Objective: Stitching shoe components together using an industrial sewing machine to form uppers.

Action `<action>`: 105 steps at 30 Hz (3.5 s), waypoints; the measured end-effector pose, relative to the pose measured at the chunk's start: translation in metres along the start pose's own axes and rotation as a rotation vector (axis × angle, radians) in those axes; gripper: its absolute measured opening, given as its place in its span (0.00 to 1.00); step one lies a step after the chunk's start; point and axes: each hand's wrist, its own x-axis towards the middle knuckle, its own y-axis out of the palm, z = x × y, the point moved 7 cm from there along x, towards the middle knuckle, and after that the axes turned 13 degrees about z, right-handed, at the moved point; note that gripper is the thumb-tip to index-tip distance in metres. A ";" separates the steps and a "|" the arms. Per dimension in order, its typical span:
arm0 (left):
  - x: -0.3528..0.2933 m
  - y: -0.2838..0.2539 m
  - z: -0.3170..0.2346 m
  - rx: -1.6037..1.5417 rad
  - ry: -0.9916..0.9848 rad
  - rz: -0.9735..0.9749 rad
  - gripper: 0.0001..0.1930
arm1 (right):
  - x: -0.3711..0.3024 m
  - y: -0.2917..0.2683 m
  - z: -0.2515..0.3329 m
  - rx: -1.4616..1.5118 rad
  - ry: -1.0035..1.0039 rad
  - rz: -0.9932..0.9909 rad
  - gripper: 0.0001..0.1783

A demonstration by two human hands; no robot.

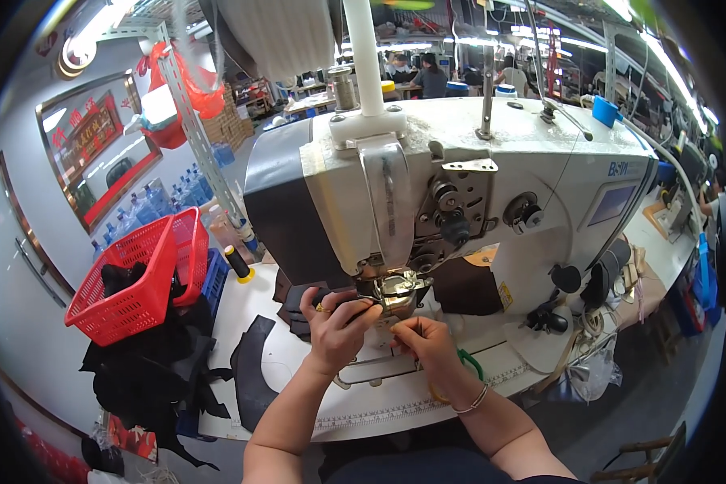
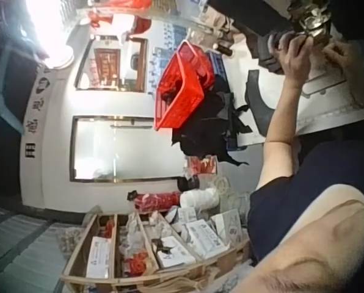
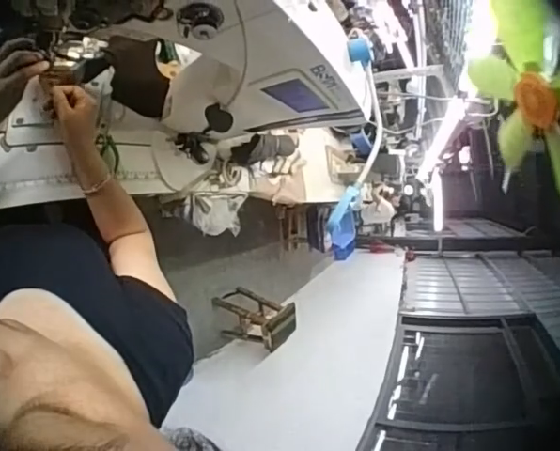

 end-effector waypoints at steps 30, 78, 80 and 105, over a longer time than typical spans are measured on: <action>-0.008 0.022 0.028 -0.134 0.024 -0.175 0.10 | -0.030 -0.038 -0.055 0.193 0.119 -0.056 0.06; -0.189 0.036 0.254 -0.161 -0.800 0.979 0.26 | 0.093 -0.200 0.031 -1.784 -0.443 -0.440 0.18; -0.195 0.036 0.260 -0.122 -0.783 1.024 0.26 | 0.087 -0.225 0.052 -1.782 -0.409 -0.467 0.19; -0.144 -0.060 0.213 -0.058 -0.698 0.473 0.08 | -0.030 0.010 0.072 -0.792 -0.233 0.037 0.10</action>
